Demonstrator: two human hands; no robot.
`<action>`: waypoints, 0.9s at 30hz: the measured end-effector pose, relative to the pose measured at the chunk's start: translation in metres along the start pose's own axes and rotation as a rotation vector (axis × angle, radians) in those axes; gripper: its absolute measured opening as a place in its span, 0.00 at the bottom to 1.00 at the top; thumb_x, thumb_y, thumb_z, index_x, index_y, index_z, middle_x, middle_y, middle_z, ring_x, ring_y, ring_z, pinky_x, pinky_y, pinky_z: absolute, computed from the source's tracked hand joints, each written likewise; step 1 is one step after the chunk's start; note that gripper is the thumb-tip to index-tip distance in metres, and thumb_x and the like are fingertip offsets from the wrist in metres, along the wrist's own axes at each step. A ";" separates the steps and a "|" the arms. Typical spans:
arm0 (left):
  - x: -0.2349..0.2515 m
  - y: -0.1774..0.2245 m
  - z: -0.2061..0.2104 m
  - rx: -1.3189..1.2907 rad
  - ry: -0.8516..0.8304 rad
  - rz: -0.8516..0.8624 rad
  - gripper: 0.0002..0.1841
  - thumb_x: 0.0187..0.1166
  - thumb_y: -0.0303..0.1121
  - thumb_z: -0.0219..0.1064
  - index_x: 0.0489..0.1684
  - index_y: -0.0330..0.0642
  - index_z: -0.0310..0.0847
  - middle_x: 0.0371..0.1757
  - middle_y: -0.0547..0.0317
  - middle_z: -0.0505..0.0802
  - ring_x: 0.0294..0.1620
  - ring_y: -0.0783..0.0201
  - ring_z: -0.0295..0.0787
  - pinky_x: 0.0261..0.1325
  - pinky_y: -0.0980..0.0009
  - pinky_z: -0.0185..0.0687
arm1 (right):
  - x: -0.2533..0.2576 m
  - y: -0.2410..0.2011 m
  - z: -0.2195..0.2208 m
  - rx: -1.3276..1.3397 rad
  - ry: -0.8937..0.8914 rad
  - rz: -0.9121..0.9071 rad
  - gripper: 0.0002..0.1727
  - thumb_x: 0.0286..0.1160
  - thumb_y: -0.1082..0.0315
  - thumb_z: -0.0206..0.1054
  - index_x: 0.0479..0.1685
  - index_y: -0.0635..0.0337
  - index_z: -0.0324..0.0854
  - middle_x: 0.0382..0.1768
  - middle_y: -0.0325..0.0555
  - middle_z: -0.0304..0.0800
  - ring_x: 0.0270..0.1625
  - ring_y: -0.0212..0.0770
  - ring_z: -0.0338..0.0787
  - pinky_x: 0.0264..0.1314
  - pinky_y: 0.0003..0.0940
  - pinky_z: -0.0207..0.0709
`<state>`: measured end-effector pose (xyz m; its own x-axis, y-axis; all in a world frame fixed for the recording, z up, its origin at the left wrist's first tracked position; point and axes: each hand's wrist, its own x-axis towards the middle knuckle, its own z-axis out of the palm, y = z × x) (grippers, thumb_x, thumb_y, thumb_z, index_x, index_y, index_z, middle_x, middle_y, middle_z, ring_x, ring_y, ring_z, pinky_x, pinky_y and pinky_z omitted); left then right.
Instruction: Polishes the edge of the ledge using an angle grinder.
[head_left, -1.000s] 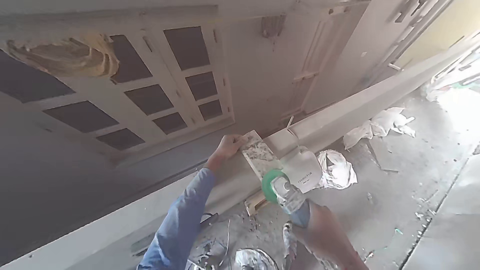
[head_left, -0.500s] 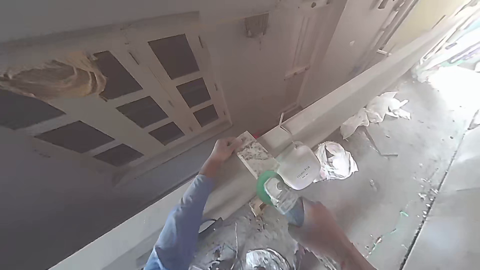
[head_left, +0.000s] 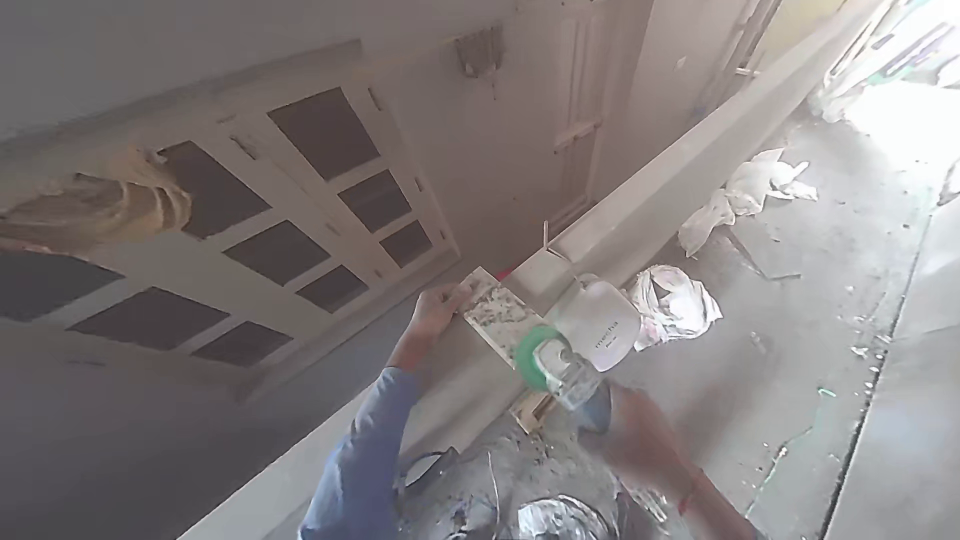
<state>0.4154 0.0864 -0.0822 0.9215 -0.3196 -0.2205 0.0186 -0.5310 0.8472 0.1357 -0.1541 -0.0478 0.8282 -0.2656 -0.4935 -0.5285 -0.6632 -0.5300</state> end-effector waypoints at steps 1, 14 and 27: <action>0.000 0.000 0.000 -0.001 0.000 0.003 0.16 0.85 0.43 0.67 0.53 0.39 0.89 0.43 0.55 0.94 0.42 0.68 0.91 0.53 0.63 0.88 | 0.003 0.001 -0.002 0.021 0.017 0.015 0.36 0.43 0.37 0.80 0.49 0.53 0.84 0.34 0.42 0.90 0.39 0.46 0.91 0.41 0.55 0.84; 0.002 -0.003 0.004 -0.044 0.022 0.018 0.15 0.85 0.41 0.67 0.54 0.38 0.89 0.44 0.55 0.95 0.44 0.66 0.92 0.54 0.63 0.88 | 0.014 0.020 0.028 0.201 0.060 -0.047 0.33 0.44 0.40 0.81 0.49 0.51 0.84 0.33 0.39 0.91 0.38 0.41 0.93 0.41 0.51 0.86; -0.002 -0.003 0.010 -0.047 0.045 0.025 0.14 0.86 0.38 0.65 0.54 0.37 0.89 0.44 0.56 0.95 0.44 0.68 0.92 0.53 0.65 0.88 | 0.016 0.033 0.053 0.286 0.104 -0.093 0.34 0.41 0.39 0.81 0.49 0.50 0.85 0.32 0.37 0.92 0.37 0.38 0.93 0.41 0.49 0.87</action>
<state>0.4099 0.0807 -0.0890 0.9383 -0.2964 -0.1779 0.0124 -0.4855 0.8742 0.1214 -0.1435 -0.1096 0.8823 -0.2933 -0.3681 -0.4683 -0.4687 -0.7490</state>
